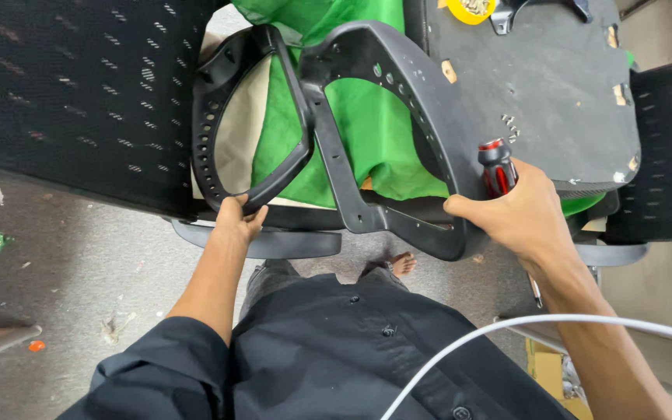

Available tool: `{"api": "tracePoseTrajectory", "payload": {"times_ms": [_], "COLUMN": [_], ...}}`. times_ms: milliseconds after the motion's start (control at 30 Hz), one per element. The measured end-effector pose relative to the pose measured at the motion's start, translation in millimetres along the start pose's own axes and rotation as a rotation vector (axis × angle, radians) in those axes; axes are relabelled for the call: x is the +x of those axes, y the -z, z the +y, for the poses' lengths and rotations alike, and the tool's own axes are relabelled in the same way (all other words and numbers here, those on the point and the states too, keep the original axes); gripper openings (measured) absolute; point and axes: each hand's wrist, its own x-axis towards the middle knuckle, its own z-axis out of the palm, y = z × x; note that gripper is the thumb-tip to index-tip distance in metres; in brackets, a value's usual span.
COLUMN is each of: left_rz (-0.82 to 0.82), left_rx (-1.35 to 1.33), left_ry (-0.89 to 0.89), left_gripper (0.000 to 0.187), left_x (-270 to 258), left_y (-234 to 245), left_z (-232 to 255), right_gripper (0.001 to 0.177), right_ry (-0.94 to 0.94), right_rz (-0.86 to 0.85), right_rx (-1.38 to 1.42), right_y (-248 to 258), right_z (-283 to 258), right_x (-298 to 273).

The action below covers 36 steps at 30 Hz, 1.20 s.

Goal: The person uses a screwdriver to fasten screws into a black plastic chair base frame. They align the frame, insert screws into pre-drilled holes, and tighten them to secure the components together.

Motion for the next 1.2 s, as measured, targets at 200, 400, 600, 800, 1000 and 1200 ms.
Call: {"api": "tracePoseTrajectory", "payload": {"times_ms": [200,400,600,800,1000,1200], "left_rz": [-0.118,-0.364,-0.574,-0.474,-0.31,0.042], "left_rx": [-0.001,0.569,0.633,0.803,0.771,0.991], "left_ry": [-0.086,-0.13,-0.391,-0.612,-0.78,-0.979], "left_gripper": [0.049,0.074,0.064,0.04,0.04,0.049], "left_x": [-77.0,-219.2,-288.0,-323.8,-344.1,-367.2], "left_y": [-27.2,-109.6,-178.7,-207.2,-229.0,-248.8], "left_z": [-18.4,-58.4,-103.0,-149.0,-215.5,-245.4], "right_gripper": [0.026,0.026,0.037,0.014,0.028,0.035], "right_ry": [-0.23,-0.258,-0.252,-0.124,-0.088,-0.007], "right_rz": [-0.074,-0.212,-0.274,-0.29,-0.351,-0.339], "right_rx": [0.218,0.506,0.526,0.473,0.469,0.512], "right_y": [53.7,92.4,135.3,180.9,203.1,187.8], "right_z": [49.0,123.6,204.2,254.5,280.2,300.4], "right_x": [20.9,57.1,107.2,159.3,200.8,232.7]}}
